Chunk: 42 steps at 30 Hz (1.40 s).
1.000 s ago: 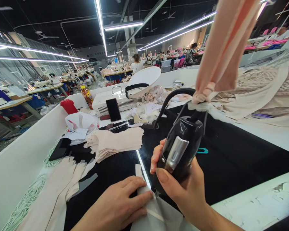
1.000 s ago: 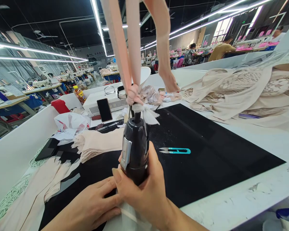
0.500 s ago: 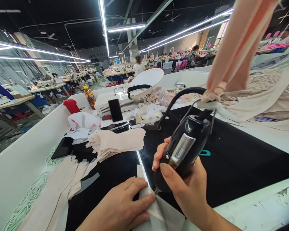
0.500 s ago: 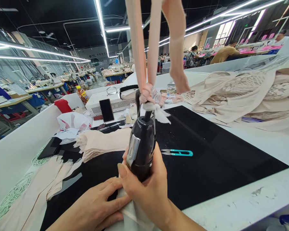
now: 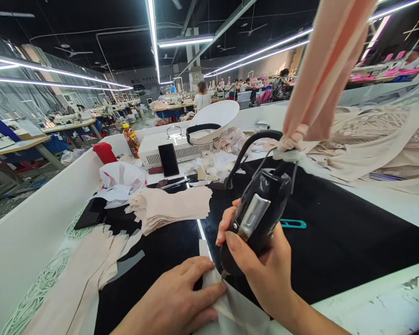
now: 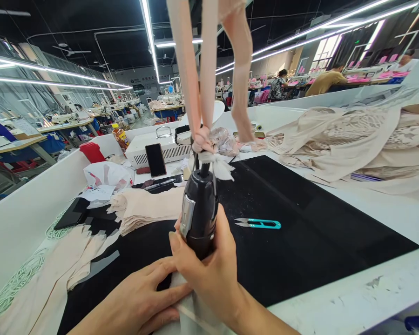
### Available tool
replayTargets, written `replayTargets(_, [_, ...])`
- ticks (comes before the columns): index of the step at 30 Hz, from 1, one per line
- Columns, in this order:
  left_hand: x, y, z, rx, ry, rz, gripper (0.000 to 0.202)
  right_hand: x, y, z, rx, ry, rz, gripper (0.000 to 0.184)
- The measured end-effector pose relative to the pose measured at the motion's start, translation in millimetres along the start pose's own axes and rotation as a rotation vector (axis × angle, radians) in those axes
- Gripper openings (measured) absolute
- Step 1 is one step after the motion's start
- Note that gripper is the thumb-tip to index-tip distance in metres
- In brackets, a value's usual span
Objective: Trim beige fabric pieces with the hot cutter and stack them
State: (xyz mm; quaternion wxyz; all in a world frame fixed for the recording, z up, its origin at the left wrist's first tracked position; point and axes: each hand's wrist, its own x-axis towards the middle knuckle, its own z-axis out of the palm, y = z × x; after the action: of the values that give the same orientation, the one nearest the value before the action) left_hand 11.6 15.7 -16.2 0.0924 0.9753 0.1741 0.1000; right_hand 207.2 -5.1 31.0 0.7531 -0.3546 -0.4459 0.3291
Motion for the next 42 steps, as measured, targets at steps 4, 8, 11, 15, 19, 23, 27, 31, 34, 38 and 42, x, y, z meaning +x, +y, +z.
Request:
replayTargets(4, [-1,0,0.9,-0.026,-0.002,-0.028,0.033,3,3,3,0.073,0.008,-0.001,0.027])
replayTargets(8, [-1,1,0.2,-0.030,-0.012,-0.052,0.033,3,6,3,0.051,-0.027,-0.006,0.024])
replayTargets(11, [-1,3,-1.3,-0.021,-0.005,-0.062,0.033,2,6,3,-0.013,-0.012,-0.010,0.023])
replayTargets(15, [-1,3,-1.8,-0.003,0.009,-0.076,0.032,5,7,4,-0.040,0.004,-0.013,0.023])
replayTargets(19, [-1,2,-0.8,-0.006,0.039,-0.073,0.031,10,10,6,0.001,0.026,-0.024,0.026])
replayTargets(23, [-1,2,0.6,-0.007,0.059,-0.073,0.033,13,13,10,0.003,0.016,-0.020,0.025])
replayTargets(27, [-1,3,1.7,-0.016,0.062,-0.084,0.033,13,14,11,-0.040,0.013,-0.022,0.025])
replayTargets(31, [-2,4,1.1,-0.007,0.064,-0.092,0.032,14,15,11,-0.061,0.027,-0.022,0.027])
replayTargets(34, [-3,3,1.6,0.004,0.092,-0.094,0.031,17,17,11,-0.032,0.053,-0.030,0.028])
replayTargets(38, [-4,2,4.2,0.014,0.100,-0.086,0.034,19,21,13,-0.016,0.043,-0.030,0.028])
replayTargets(42, [-3,1,6.8,0.015,0.092,-0.087,0.038,18,25,14,-0.061,0.027,-0.036,0.027])
